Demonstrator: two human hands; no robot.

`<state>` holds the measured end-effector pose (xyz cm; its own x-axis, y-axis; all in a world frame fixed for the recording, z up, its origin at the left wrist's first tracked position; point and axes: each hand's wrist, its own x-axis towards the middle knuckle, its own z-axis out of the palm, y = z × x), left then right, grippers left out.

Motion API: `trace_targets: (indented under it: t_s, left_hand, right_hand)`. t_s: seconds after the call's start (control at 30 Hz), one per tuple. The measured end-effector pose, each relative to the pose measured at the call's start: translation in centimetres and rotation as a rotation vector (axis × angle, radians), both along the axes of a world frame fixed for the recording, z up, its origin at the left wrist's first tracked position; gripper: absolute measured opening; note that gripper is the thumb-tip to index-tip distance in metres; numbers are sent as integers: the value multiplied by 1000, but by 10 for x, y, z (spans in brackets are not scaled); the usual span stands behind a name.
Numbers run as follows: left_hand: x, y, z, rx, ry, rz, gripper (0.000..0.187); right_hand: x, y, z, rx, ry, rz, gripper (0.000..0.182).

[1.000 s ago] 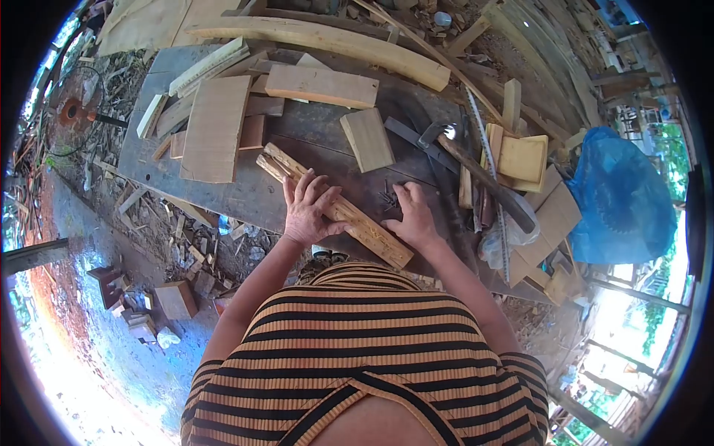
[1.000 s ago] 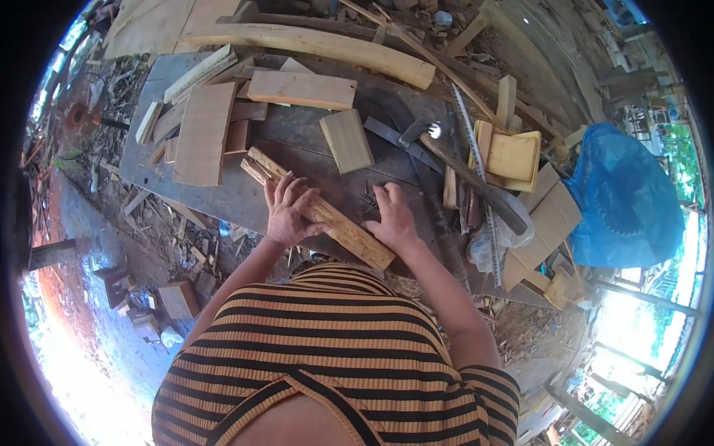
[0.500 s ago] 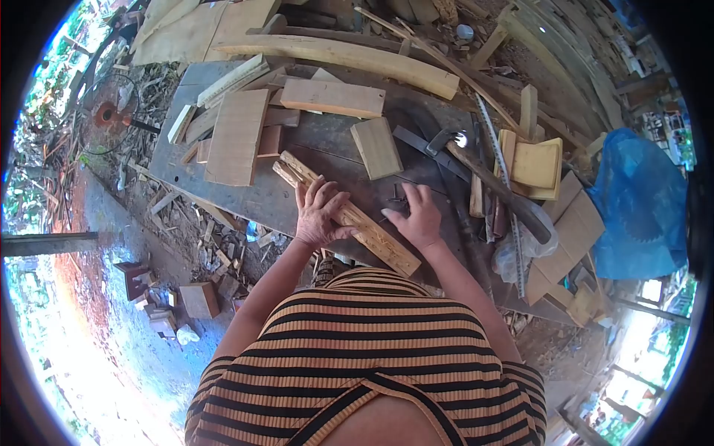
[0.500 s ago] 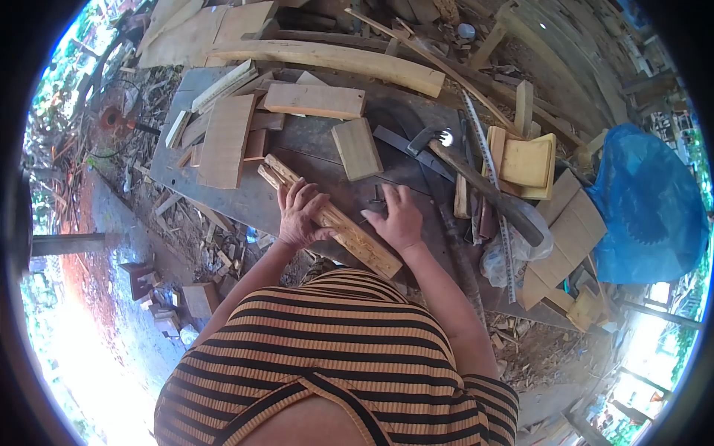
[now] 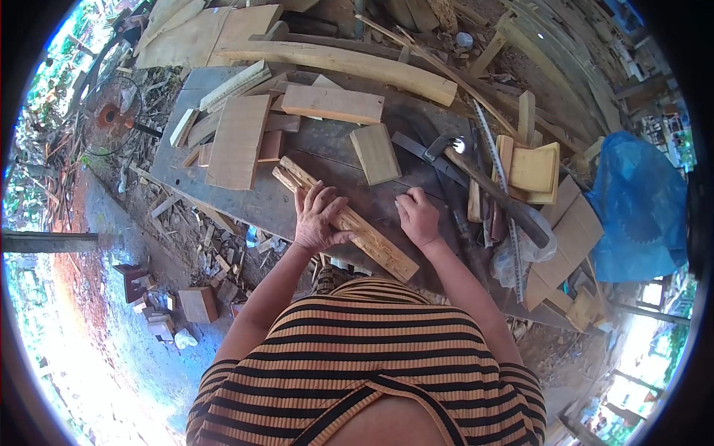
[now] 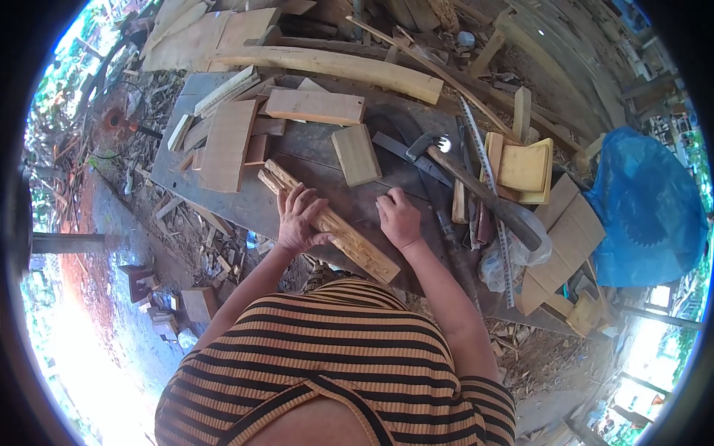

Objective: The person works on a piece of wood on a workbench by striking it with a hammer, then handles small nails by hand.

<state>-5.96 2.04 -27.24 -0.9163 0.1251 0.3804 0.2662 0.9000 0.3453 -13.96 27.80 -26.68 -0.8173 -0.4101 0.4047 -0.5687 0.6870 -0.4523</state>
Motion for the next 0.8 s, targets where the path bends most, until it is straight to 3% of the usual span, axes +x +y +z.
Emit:
trace_targets:
  t_s: [0.1,0.17,0.2,0.3,0.43,0.5,0.6,0.8]
  left_hand:
    - [-1,0,-2,1,6,1,87]
    - [0,0,-2,-7,1,12,86]
    - [1,0,0,-2,-8,7,86]
    - [1,-1,2,3,-8,11,84]
    - [0,-3,2,30,-5,-7,83]
    - [1,-1,0,43,-2,-15,83]
    - [0,-2,1,31,-2,-6,83]
    - [-1,0,0,35,-15,-16,85]
  right_hand:
    - [-3,4,5,-12,-79,41,19]
    - [4,6,28,16,-170,122,40]
    - [6,6,33,11,-166,138,40]
    - [12,4,35,173,-106,152,63]
    - [11,-5,18,194,-60,59,47]
    - [4,-6,9,68,-49,4,25]
    - [-2,-5,5,-4,-34,-3,11]
    - [-4,4,7,-99,-135,-10,13]
